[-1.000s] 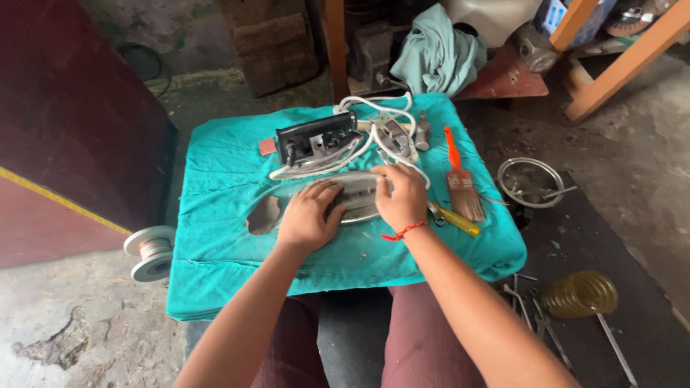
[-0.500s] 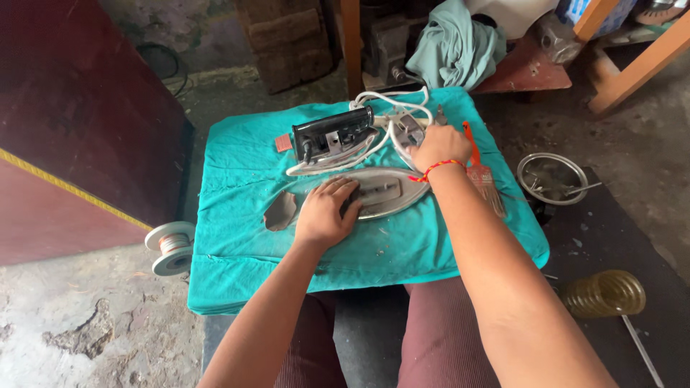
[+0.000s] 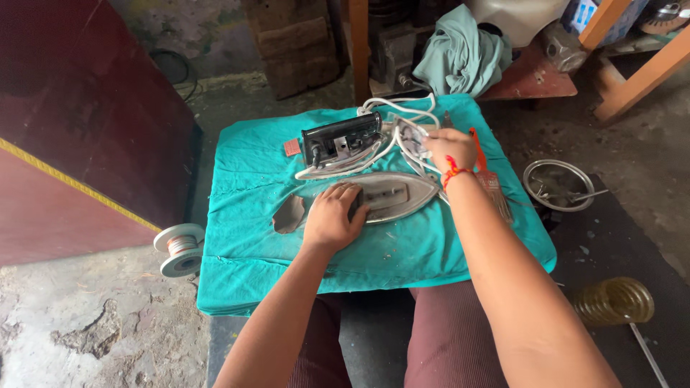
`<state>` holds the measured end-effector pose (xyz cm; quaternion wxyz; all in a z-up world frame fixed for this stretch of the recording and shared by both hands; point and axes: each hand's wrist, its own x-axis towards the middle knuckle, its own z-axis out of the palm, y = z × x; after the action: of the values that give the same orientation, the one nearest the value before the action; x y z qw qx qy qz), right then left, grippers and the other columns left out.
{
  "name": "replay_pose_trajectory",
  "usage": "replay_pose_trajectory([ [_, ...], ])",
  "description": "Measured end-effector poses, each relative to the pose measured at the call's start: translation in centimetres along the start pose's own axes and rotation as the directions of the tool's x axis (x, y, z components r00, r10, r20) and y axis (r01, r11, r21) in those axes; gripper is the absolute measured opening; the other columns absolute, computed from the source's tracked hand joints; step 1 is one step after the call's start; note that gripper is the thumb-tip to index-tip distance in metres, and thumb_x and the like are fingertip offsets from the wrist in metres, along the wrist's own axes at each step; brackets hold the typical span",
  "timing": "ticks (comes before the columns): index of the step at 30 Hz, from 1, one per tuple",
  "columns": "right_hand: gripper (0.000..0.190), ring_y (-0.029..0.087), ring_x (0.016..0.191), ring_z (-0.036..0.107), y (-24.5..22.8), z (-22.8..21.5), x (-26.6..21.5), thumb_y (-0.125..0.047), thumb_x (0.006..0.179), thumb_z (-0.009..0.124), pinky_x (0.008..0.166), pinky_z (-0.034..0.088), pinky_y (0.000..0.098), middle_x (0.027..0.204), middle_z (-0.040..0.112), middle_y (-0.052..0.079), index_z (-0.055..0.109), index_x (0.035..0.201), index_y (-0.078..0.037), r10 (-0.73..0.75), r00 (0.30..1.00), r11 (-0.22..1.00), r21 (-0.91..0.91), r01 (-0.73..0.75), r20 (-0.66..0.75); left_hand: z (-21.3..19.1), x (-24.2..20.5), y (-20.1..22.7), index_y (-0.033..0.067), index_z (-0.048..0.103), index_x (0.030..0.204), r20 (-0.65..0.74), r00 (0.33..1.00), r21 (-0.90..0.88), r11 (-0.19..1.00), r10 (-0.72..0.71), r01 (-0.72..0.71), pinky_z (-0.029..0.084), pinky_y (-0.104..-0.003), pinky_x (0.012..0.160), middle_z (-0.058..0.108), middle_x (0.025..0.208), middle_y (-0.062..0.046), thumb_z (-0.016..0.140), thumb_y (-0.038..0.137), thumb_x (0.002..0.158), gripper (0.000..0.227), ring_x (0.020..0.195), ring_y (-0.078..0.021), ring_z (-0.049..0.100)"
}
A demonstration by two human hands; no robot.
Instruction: The person disassembles the soleplate and heating element of an electric iron by hand, using a screwdriver to remove screws and then brushing away debris.
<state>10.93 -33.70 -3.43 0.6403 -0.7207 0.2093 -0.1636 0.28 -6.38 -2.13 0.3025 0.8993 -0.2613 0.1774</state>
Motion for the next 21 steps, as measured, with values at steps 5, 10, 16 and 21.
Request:
replay_pose_trajectory([
  [5, 0.012, 0.010, 0.070, 0.062, -0.8, -2.2, 0.1, -0.010, 0.083, 0.081, 0.056, 0.047, 0.0214, 0.090, 0.074, 0.001, 0.078, 0.094, -0.007, 0.181, 0.983, 0.865, 0.478, -0.152, -0.017, 0.1, -0.1, 0.0, -0.0010, 0.068, 0.121, -0.006, 1.000, 0.007, 1.000, -0.005, 0.005, 0.045, -0.047, 0.104, 0.069, 0.127, -0.019, 0.070, 0.029, 0.087, 0.045, 0.125, -0.0369, 0.059],
  [10, 0.017, 0.010, 0.081, 0.067, -2.6, -3.7, -1.3, -0.007, 0.089, 0.074, 0.060, 0.049, 0.0208, 0.100, 0.073, 0.001, 0.075, 0.106, -0.007, 0.214, 0.973, 0.711, 0.670, -0.213, 0.082, 0.1, -0.1, 0.1, -0.0006, 0.068, 0.120, -0.013, 1.000, 0.007, 1.000, -0.013, 0.013, 0.045, -0.048, 0.102, 0.070, 0.124, -0.018, 0.071, 0.030, 0.087, 0.045, 0.122, -0.0372, 0.060],
  [16, 0.013, 0.010, 0.085, 0.064, -2.4, -2.3, -5.1, -0.010, 0.097, 0.069, 0.061, 0.045, 0.0238, 0.105, 0.070, 0.001, 0.068, 0.110, -0.008, 0.027, 0.968, 0.530, 0.818, -0.226, 0.250, -0.4, -0.1, 0.2, -0.0005, 0.068, 0.118, -0.037, 0.999, -0.039, 0.999, -0.006, 0.004, 0.045, -0.048, 0.101, 0.071, 0.121, -0.019, 0.073, 0.035, 0.086, 0.048, 0.120, -0.0382, 0.061],
  [21, 0.014, 0.011, 0.090, 0.065, -2.0, -2.5, -8.0, -0.012, 0.101, 0.065, 0.064, 0.044, 0.0243, 0.108, 0.071, 0.003, 0.067, 0.113, -0.007, -0.134, 0.955, 0.414, 0.890, -0.190, 0.266, -1.2, 0.0, 0.2, -0.0008, 0.067, 0.120, -0.015, 1.000, -0.114, 0.993, -0.027, 0.025, 0.047, -0.049, 0.100, 0.071, 0.118, -0.021, 0.071, 0.040, 0.088, 0.052, 0.116, -0.0411, 0.062],
])
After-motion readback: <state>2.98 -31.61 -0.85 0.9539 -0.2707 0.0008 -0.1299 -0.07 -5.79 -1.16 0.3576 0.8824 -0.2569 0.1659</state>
